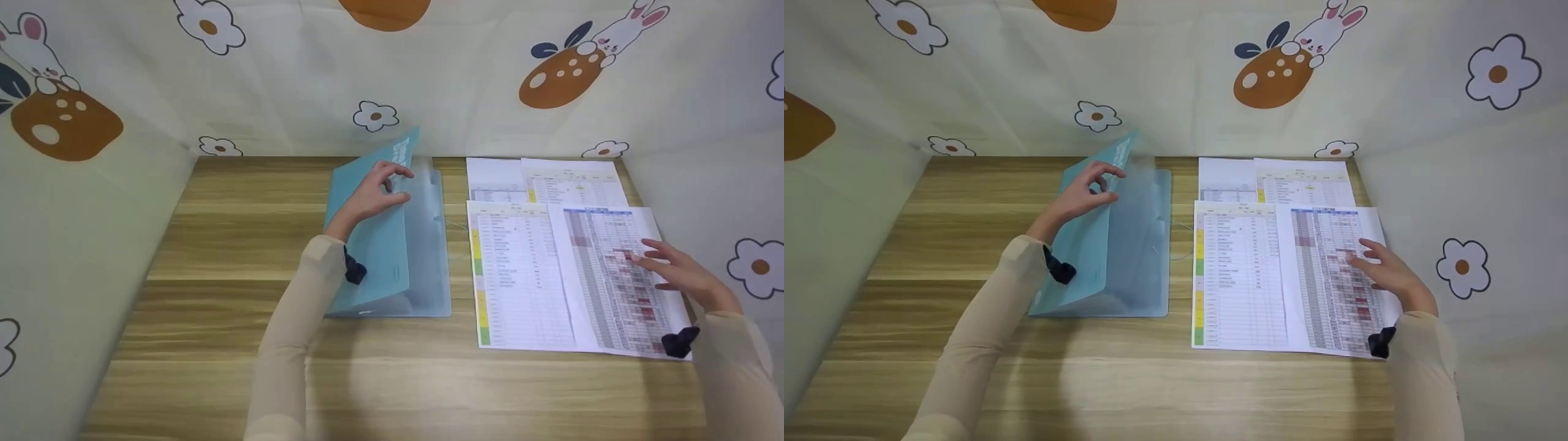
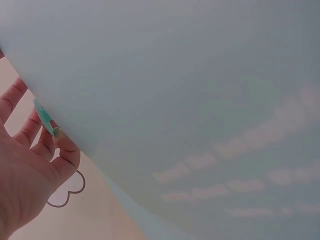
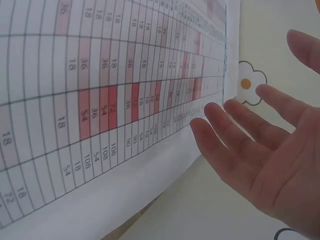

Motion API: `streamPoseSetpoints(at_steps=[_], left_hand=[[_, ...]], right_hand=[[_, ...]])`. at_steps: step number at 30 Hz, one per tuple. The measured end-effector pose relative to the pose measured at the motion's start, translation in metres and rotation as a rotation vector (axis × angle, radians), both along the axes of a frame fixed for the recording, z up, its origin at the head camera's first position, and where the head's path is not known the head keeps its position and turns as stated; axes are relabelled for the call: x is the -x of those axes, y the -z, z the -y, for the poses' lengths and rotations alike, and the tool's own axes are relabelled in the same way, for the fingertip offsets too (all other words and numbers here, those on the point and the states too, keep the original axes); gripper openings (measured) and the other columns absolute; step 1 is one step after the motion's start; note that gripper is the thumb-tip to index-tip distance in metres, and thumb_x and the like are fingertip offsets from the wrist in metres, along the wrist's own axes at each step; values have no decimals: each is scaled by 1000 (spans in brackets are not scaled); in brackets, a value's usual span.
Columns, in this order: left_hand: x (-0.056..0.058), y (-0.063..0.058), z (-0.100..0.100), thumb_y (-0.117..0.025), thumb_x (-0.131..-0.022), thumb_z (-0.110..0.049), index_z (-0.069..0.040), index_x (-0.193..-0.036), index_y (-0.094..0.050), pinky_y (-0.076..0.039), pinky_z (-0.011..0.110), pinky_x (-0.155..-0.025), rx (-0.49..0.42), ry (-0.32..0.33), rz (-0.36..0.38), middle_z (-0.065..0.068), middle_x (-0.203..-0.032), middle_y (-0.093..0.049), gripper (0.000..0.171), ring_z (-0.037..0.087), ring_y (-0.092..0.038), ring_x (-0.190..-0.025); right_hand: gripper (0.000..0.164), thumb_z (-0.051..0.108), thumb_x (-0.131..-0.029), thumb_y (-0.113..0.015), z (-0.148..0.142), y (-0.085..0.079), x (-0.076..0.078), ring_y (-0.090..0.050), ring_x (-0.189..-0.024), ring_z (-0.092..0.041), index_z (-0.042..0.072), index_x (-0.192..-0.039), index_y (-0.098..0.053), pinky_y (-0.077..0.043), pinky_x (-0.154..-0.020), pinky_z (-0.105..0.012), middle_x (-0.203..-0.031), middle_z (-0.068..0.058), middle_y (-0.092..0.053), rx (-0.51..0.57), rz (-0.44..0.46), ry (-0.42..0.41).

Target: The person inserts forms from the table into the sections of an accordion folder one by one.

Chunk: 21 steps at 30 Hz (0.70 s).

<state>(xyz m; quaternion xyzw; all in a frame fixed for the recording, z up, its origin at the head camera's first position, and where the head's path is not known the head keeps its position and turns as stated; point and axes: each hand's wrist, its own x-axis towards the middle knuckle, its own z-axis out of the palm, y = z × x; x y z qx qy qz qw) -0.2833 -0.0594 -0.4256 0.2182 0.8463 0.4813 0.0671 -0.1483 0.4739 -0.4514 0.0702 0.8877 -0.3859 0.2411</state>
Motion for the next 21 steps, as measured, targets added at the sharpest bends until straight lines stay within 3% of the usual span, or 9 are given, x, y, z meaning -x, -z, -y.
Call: streamPoseSetpoints(at_steps=[9,12,14,21], left_hand=[[0,0,-1,-63,-76,-26,-13,-112,-56,-37,30,-71,0,4,-1,3,-111,-40,39,17,-39,-87],[0,0,-1,-63,-76,-26,-13,-113,-56,-37,30,-71,3,3,3,3,-111,-40,39,17,-39,-87],[0,0,-2,-63,-77,-25,-14,-113,-56,-37,29,-71,2,2,0,3,-111,-40,39,17,-39,-87],[0,0,-1,-63,-77,-23,-14,-111,-57,-36,29,-70,-11,7,-22,4,-110,-41,35,16,-39,-84]], right_hand=[[94,55,-80,-51,-45,42,-5,-22,-112,-53,-1,-138,-2,-42,-76,-49,-130,-36,-13,-81,-2,43],[97,54,-79,-53,-47,43,-8,-22,-112,-54,-2,-138,-1,-43,-76,-48,-130,-37,-12,-78,-6,43],[96,51,-80,-54,-38,33,-12,-22,-112,-54,-3,-137,1,-41,-79,-50,-129,-38,-11,-78,-3,45],[100,51,-78,-57,-67,63,-5,-21,-112,-54,-2,-137,3,-36,-81,-55,-128,-39,-11,-105,-53,89]])
